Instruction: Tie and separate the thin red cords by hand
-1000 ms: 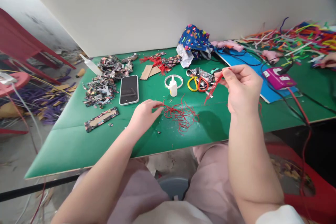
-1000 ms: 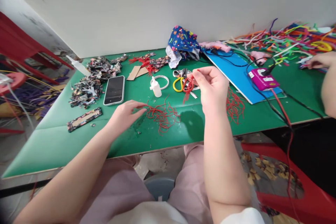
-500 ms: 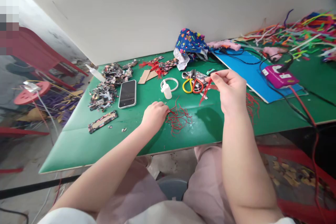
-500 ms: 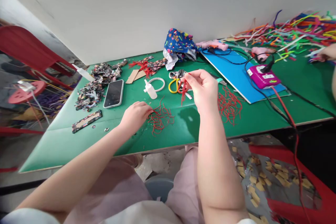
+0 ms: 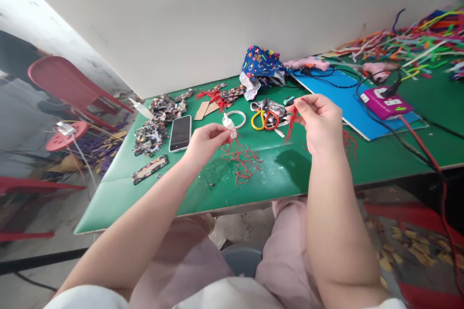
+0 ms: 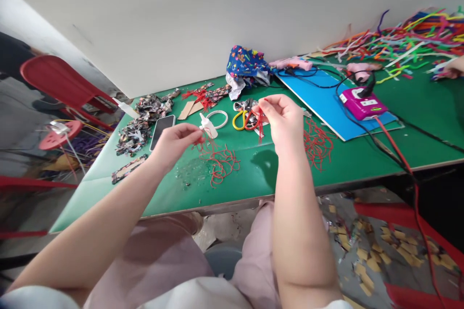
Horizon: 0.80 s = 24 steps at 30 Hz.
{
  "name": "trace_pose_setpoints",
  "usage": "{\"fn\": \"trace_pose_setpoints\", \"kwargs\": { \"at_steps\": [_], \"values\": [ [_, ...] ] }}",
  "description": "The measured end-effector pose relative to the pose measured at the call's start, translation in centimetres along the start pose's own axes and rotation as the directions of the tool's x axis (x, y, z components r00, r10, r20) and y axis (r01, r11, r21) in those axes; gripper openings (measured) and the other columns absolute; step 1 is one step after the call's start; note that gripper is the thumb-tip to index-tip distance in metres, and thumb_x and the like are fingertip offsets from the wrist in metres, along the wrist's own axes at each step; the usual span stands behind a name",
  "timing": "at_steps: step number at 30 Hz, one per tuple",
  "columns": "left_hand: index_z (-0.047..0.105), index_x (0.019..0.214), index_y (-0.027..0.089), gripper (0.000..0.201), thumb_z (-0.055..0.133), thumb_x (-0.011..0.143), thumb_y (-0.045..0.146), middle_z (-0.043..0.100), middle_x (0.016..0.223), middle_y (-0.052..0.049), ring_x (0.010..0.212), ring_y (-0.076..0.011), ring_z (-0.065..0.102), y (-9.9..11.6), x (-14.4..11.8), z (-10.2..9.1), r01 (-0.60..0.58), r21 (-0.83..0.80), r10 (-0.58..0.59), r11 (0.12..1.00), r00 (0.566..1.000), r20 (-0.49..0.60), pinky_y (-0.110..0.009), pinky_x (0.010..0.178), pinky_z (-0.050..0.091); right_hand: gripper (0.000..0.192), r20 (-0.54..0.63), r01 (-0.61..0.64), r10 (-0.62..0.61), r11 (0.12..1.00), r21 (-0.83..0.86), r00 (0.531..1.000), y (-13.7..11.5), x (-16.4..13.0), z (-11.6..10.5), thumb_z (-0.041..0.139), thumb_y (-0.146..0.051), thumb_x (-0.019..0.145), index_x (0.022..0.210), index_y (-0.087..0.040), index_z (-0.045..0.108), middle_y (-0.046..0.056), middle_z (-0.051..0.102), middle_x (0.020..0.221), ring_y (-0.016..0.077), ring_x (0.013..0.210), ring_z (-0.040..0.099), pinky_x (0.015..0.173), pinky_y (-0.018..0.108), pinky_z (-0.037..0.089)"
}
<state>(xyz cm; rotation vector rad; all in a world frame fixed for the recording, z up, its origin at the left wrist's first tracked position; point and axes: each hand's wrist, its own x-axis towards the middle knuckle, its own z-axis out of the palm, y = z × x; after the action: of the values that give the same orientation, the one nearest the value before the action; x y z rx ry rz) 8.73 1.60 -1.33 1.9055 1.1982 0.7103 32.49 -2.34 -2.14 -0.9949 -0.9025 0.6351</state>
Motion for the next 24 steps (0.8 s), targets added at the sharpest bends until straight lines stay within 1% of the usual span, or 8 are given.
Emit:
{"fn": "trace_pose_setpoints", "kwargs": {
  "at_steps": [3,5,7,9,12,15,19,24],
  "values": [
    [0.066,0.076,0.016,0.018,0.066,0.071,0.033,0.068,0.069,-0.003,0.067,-0.0153,0.063,0.9,0.4,-0.4,0.024,-0.032,-0.022,0.999,0.999,0.039,-0.030,0.070,0.049,0.016,0.006,-0.019,0.019,1.000,-0.008,1.000,0.0,0.0,0.0,0.068,-0.033,0.074,0.077,-0.020,0.060,-0.001,0.067,0.069,0.0110,0.062,0.064,0.058,0.025,0.055],
    [0.065,0.082,0.016,0.018,0.063,0.074,0.032,0.069,0.074,-0.003,0.071,-0.0148,0.064,1.2,0.6,-0.5,-0.002,-0.052,0.001,0.999,1.000,-0.011,-0.031,0.075,0.048,0.016,0.004,-0.029,0.029,1.000,-0.004,1.000,0.0,0.0,0.0,0.068,-0.033,0.074,0.077,-0.020,0.060,-0.001,0.068,0.069,0.0108,0.062,0.064,0.058,0.024,0.055],
    [0.063,0.091,0.016,0.022,0.065,0.073,0.030,0.068,0.070,-0.002,0.068,-0.0145,0.064,1.4,0.7,-0.4,0.038,-0.097,-0.031,0.995,0.997,0.068,-0.031,0.074,0.048,0.017,0.015,-0.047,0.047,0.999,0.016,0.999,0.1,0.0,0.0,0.069,-0.033,0.073,0.077,-0.019,0.061,-0.001,0.067,0.068,0.0106,0.061,0.064,0.058,0.024,0.055],
    [0.060,0.095,0.017,0.026,0.066,0.073,0.030,0.066,0.068,-0.001,0.066,-0.0137,0.063,1.2,0.8,-0.1,0.077,-0.202,-0.060,0.976,0.994,0.087,-0.031,0.072,0.048,0.018,0.033,-0.069,0.067,0.997,0.034,0.997,0.2,0.1,0.0,0.069,-0.034,0.072,0.077,-0.019,0.061,-0.001,0.067,0.067,0.0101,0.061,0.063,0.058,0.023,0.054],
    [0.057,0.092,0.017,0.024,0.066,0.073,0.029,0.063,0.068,0.001,0.066,-0.0121,0.063,0.6,0.9,0.4,0.144,-0.418,-0.128,0.897,0.990,0.067,-0.028,0.068,0.047,0.018,0.057,-0.090,0.088,0.996,0.028,0.995,0.3,0.0,0.0,0.069,-0.034,0.073,0.078,-0.019,0.060,-0.002,0.065,0.066,0.0092,0.059,0.063,0.059,0.023,0.054],
    [0.056,0.090,0.017,0.023,0.066,0.073,0.028,0.061,0.068,0.003,0.062,-0.0102,0.062,0.4,1.0,0.9,0.231,-0.538,-0.188,0.811,0.973,0.134,-0.023,0.060,0.044,0.017,0.099,-0.113,0.110,0.993,0.029,0.989,0.3,-0.2,0.1,0.069,-0.034,0.073,0.077,-0.020,0.060,-0.003,0.064,0.065,0.0087,0.058,0.062,0.060,0.023,0.054],
    [0.061,0.090,0.016,0.021,0.067,0.072,0.026,0.063,0.075,0.001,0.062,-0.0083,0.060,0.9,0.8,1.0,0.277,-0.623,-0.210,0.731,0.961,0.180,-0.022,0.059,0.044,0.017,0.217,-0.178,0.168,0.984,0.027,0.962,0.2,-0.6,0.6,0.071,-0.032,0.070,0.073,-0.019,0.061,-0.002,0.065,0.065,0.0091,0.058,0.062,0.060,0.024,0.053],
    [0.068,0.092,0.017,0.024,0.071,0.070,0.025,0.067,0.084,-0.003,0.064,-0.0074,0.059,1.1,0.6,1.2,0.264,-0.628,-0.188,0.732,0.964,0.187,-0.023,0.063,0.047,0.022,0.345,-0.252,0.265,0.964,-0.081,0.900,0.8,-1.0,1.5,0.073,-0.036,0.066,0.074,-0.018,0.063,0.001,0.067,0.072,0.0131,0.068,0.063,0.071,0.032,0.053]
  ]
}}
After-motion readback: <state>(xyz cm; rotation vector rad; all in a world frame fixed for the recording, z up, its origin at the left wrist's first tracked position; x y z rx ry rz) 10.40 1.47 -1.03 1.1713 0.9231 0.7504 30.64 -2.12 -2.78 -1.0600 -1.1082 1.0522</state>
